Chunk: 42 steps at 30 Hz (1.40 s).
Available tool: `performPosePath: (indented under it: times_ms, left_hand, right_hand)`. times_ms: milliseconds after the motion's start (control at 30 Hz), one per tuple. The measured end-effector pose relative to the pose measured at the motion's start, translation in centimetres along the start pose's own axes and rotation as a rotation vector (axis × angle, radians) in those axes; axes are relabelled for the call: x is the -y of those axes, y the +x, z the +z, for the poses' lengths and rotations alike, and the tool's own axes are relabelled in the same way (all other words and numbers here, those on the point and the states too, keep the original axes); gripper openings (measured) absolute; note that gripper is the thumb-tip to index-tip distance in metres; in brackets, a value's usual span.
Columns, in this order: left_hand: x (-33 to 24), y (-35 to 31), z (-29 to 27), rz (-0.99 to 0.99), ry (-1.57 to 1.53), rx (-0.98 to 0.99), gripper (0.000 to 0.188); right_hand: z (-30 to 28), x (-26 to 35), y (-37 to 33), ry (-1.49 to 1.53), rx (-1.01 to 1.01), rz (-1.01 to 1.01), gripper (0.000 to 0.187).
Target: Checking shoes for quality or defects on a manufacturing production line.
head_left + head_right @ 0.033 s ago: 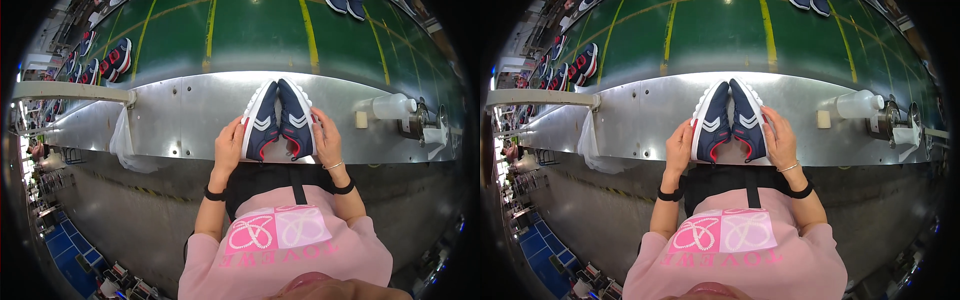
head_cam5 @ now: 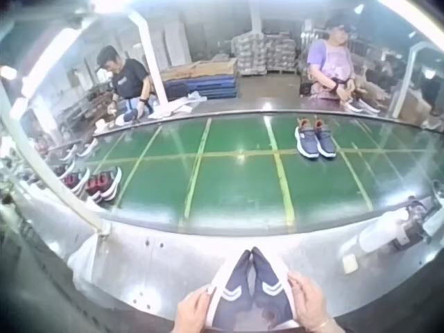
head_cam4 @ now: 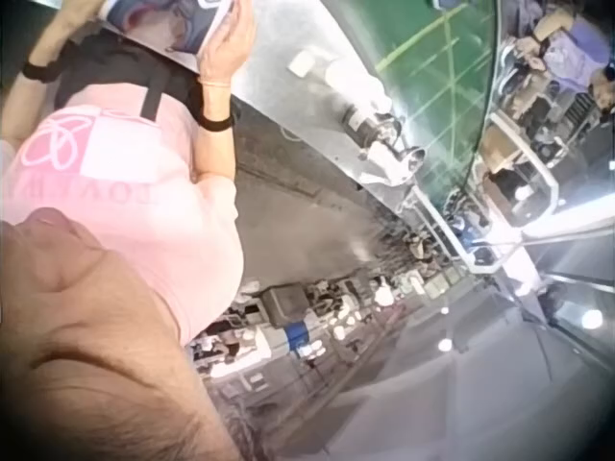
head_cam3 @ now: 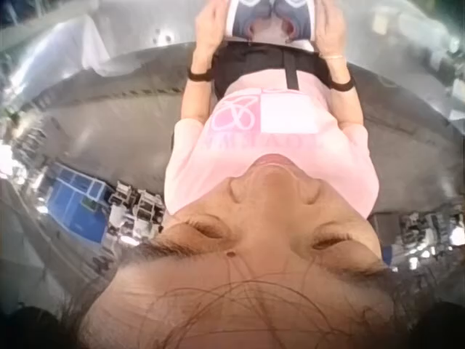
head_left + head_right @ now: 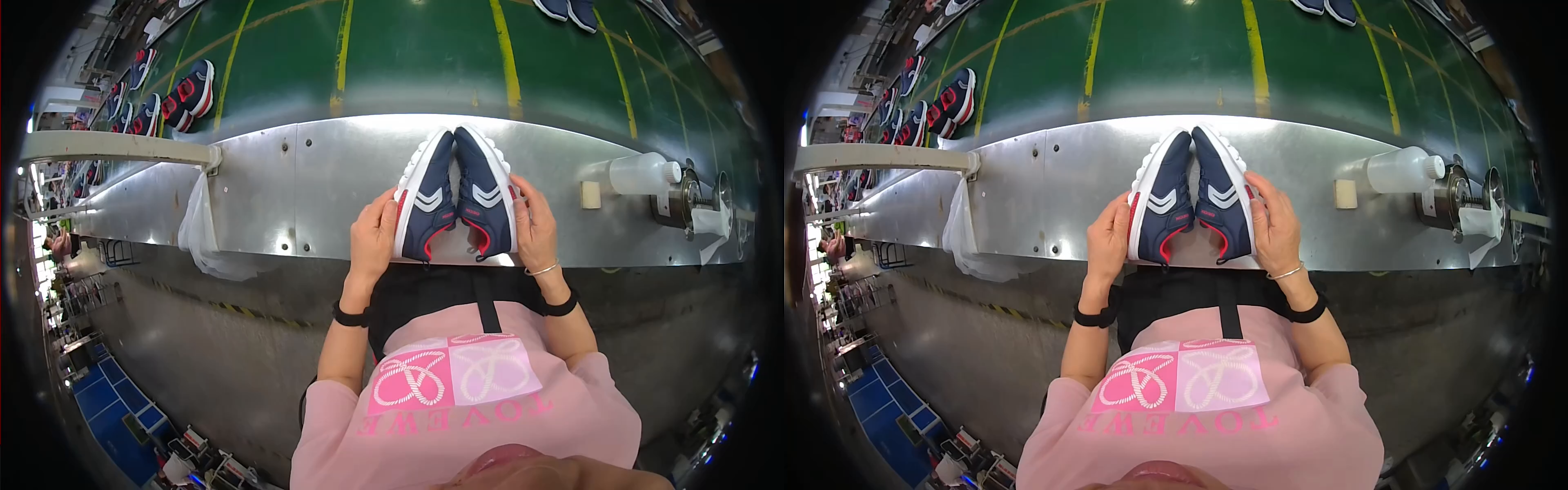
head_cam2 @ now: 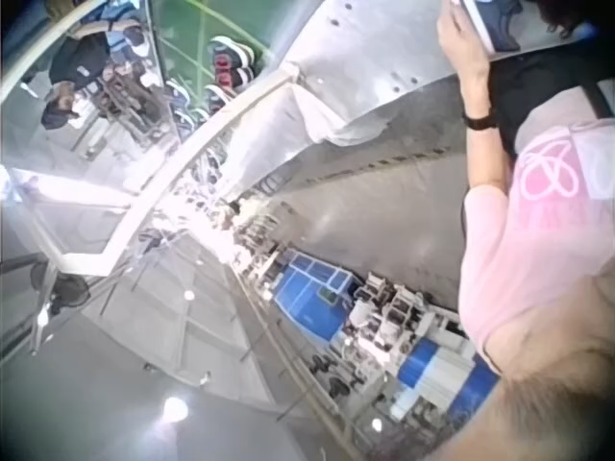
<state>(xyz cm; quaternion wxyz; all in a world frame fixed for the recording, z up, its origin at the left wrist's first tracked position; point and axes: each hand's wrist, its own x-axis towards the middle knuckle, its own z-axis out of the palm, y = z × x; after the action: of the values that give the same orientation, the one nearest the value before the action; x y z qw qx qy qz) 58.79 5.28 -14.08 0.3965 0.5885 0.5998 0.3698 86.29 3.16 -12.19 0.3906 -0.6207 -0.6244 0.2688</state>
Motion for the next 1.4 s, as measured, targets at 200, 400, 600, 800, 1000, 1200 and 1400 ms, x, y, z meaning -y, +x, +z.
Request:
performPosePath:
  times_ms: [200,400,600,800,1000,1200,1400]
  left_hand:
    - [1.7,0.2,0.4,-0.053,-0.272,-0.039,0.039]
    - [2.2,0.2,0.5,-0.190,-0.416,0.002,0.041]
    - [2.5,0.3,0.6,-0.306,-0.625,0.038,0.039]
    - [2.0,0.9,-0.3,-0.452,-0.714,0.128,0.038]
    - [1.3,1.3,-0.9,-0.405,-0.635,0.173,0.040]
    - [-0.1,1.3,-0.1,-0.237,-0.350,0.125,0.037]
    - [-3.8,-2.0,1.6,0.386,0.213,-0.191,0.023]
  right_hand:
    - [1.0,-1.8,-0.3,0.118,-0.071,0.050,0.035]
    - [0.9,-2.5,-0.1,0.324,-0.016,0.136,0.036]
    - [0.5,-2.6,0.0,0.505,0.059,0.234,0.040]
    - [0.5,-2.3,0.2,0.633,0.098,0.308,0.044]
    - [0.2,-1.6,0.5,0.678,0.107,0.345,0.045]
    - [0.7,-2.5,0.1,0.713,0.076,0.344,0.042]
    - [-2.6,-4.9,-0.3,0.348,-0.089,0.310,0.029]
